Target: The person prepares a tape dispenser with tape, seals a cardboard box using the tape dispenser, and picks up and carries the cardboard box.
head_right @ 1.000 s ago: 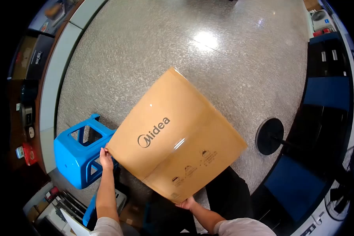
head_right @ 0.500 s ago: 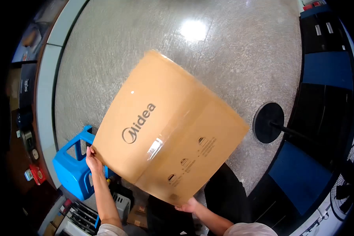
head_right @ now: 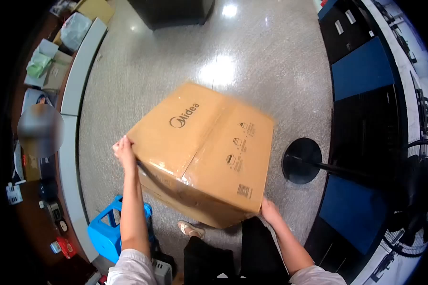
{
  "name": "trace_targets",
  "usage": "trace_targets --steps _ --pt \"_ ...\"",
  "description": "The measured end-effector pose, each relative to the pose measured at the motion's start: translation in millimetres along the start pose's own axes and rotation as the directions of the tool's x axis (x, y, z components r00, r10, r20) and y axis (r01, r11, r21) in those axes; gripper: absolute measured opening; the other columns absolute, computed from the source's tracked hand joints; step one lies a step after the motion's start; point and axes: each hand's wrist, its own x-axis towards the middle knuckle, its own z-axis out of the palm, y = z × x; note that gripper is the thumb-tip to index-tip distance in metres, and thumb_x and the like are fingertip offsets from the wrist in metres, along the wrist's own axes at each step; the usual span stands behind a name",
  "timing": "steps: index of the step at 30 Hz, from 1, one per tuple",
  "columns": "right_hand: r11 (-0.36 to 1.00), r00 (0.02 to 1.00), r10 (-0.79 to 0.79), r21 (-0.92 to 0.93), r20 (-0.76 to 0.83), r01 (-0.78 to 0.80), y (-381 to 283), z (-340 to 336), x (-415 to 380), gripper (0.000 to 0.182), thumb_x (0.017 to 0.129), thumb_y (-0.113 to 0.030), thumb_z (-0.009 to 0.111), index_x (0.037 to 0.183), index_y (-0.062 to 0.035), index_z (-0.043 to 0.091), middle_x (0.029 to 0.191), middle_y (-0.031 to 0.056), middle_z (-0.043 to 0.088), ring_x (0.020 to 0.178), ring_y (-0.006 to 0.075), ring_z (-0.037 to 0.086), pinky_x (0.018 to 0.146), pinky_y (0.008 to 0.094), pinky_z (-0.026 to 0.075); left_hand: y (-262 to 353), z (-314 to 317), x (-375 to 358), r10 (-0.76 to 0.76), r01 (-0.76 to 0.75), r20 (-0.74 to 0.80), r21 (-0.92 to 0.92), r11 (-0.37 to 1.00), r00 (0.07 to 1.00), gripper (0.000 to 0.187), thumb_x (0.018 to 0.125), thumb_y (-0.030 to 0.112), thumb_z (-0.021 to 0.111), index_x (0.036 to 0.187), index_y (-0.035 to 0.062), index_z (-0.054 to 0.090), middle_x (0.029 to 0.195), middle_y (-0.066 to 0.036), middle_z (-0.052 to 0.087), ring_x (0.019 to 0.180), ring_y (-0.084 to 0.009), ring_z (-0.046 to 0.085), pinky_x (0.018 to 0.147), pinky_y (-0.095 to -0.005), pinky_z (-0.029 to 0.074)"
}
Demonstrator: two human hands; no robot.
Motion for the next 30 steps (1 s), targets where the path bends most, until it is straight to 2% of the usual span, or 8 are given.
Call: trace_targets --steps 3,6,10,11,13,19,26,30 --pt "0.804 0.835 -0.285 0.357 -0.471 0.475 -61.5 -8.7 6.1 0.049 0.093 -0.038 0.032 0.121 0.0012 0.044 0.111 0.0151 0.053 0.108 0.0247 0.047 0.095 0.0335 0.032 21.6 48.0 21.1 0.130 -0.112 -0.054 0.250 0.962 0.990 0.035 0.084 0.041 0.050 0.071 0.0130 0.066 0.098 -0.005 0.046 0.098 -0.0221 0.040 0.090 -0.0383 0.029" --pt "0.632 0.732 -0.272 0.458 -0.624 0.625 -89.8 4.4 15.4 0.045 0.091 -0.029 0.046 0.125 0.0001 0.037 0.122 0.0127 0.044 0.114 0.0191 0.040 0.096 0.0313 0.030 55.6 90.4 30.9 0.110 -0.083 -0.054 0.363 0.928 0.992 0.036 0.083 0.046 0.046 0.075 0.0184 0.068 0.101 -0.006 0.048 0.106 -0.0261 0.037 0.093 -0.0449 0.025" --pt "0.581 0.778 -0.169 0.576 -0.605 0.574 -91.3 7.9 46.5 0.044 0.088 -0.026 0.054 0.117 0.0038 0.042 0.113 0.0101 0.051 0.100 0.0172 0.049 0.088 0.0292 0.038 82.1 129.8 44.1 0.141 -0.136 0.005 0.297 0.945 0.990 0.034 0.082 0.044 0.047 0.074 0.0186 0.067 0.099 -0.006 0.048 0.101 -0.0255 0.042 0.093 -0.0445 0.027" --pt "0.586 0.630 -0.143 0.447 -0.763 0.675 -91.5 11.6 61.4 0.040 0.086 -0.024 0.056 0.114 0.0030 0.046 0.106 0.0089 0.055 0.092 0.0163 0.052 0.082 0.0279 0.041 80.8 138.6 47.7 0.113 -0.123 0.053 0.263 0.957 0.992 0.034 0.082 0.045 0.047 0.073 0.0192 0.068 0.099 -0.005 0.048 0.101 -0.0246 0.042 0.093 -0.0444 0.026" --pt "0.577 0.625 -0.100 0.467 -0.774 0.670 -100.8 12.2 69.8 0.039 0.085 -0.025 0.059 0.110 0.0026 0.048 0.102 0.0076 0.057 0.089 0.0170 0.054 0.079 0.0283 0.043 89.1 165.9 69.7 0.091 -0.115 0.145 0.166 0.979 0.985 0.034 0.082 0.045 0.047 0.072 0.0203 0.068 0.100 -0.003 0.047 0.102 -0.0230 0.041 0.093 -0.0441 0.024" --pt "0.848 0.542 0.033 0.311 -0.840 0.430 -105.1 -2.5 122.6 0.039 0.080 -0.030 0.064 0.102 -0.0008 0.053 0.093 0.0099 0.061 0.086 0.0189 0.057 0.076 0.0295 0.044 83.5 252.2 121.5 0.328 -0.249 0.518 -0.217 0.944 0.790 0.029 0.086 0.026 0.047 0.081 0.0063 0.067 0.093 -0.009 0.052 0.096 -0.0195 0.048 0.088 -0.0304 0.035" --pt "0.915 0.588 0.070 0.286 -0.806 0.284 -116.5 -31.0 165.8 0.051 0.083 -0.045 0.054 0.106 0.0003 0.054 0.100 0.0116 0.061 0.094 0.0226 0.056 0.081 0.0334 0.043 29.4 145.5 93.6 0.127 0.024 0.563 -0.253 0.967 0.817 0.029 0.091 0.022 0.043 0.100 -0.0015 0.059 0.092 -0.006 0.059 0.089 -0.0140 0.054 0.080 -0.0260 0.041" --pt "0.760 0.782 0.122 0.564 -0.611 0.323 -71.7 3.0 154.8 0.064 0.083 -0.053 0.049 0.123 -0.0039 0.044 0.119 0.0123 0.051 0.108 0.0211 0.049 0.088 0.0313 0.040 -61.9 94.9 66.5 -0.368 0.611 0.538 -0.388 0.690 0.758 0.038 0.092 0.032 0.042 0.112 0.0008 0.049 0.110 -0.010 0.054 0.106 -0.0193 0.047 0.096 -0.0325 0.031"
